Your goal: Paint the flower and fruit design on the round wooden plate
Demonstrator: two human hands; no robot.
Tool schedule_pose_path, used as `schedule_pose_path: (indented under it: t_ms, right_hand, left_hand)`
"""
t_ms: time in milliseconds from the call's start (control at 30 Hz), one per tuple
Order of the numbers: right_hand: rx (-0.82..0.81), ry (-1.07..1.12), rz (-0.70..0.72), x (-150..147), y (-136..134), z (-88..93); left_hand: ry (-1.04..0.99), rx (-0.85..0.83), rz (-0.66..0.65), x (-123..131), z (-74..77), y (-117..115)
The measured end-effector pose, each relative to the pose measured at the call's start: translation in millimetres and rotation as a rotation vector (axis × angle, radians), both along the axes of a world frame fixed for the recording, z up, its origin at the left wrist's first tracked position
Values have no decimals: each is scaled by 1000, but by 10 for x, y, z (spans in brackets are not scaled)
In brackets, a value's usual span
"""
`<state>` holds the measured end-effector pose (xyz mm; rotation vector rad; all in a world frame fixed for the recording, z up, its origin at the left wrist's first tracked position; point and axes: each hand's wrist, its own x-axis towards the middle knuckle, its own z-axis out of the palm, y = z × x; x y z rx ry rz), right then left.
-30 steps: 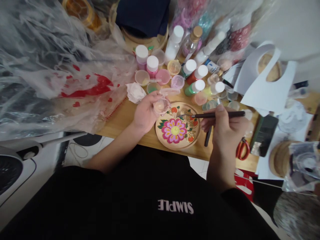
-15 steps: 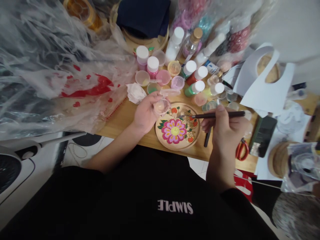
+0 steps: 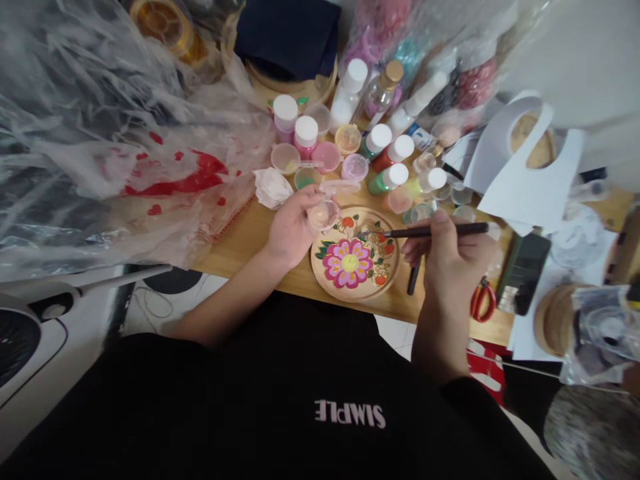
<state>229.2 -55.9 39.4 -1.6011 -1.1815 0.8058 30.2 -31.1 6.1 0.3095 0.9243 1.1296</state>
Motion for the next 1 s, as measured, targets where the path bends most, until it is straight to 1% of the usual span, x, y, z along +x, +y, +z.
schedule_pose_path:
  t_ms: [133, 300, 633, 800, 1000]
  right_hand:
    - [-3, 5, -21, -14, -2, 17]
    - [-1, 22, -19, -12, 3, -8]
    - [9, 22, -13, 3, -5, -29]
    - [38, 32, -14, 22, -83, -18]
    - [115, 124, 9, 34, -234, -57]
  left_hand:
    - [-7, 6, -1, 2, 5, 1]
    - [-16, 12, 20, 12, 28, 5]
    - [-3, 11, 14, 4, -21, -2]
    - [-44, 20, 25, 8, -2, 8]
    - [-66, -9, 38, 8, 38, 14]
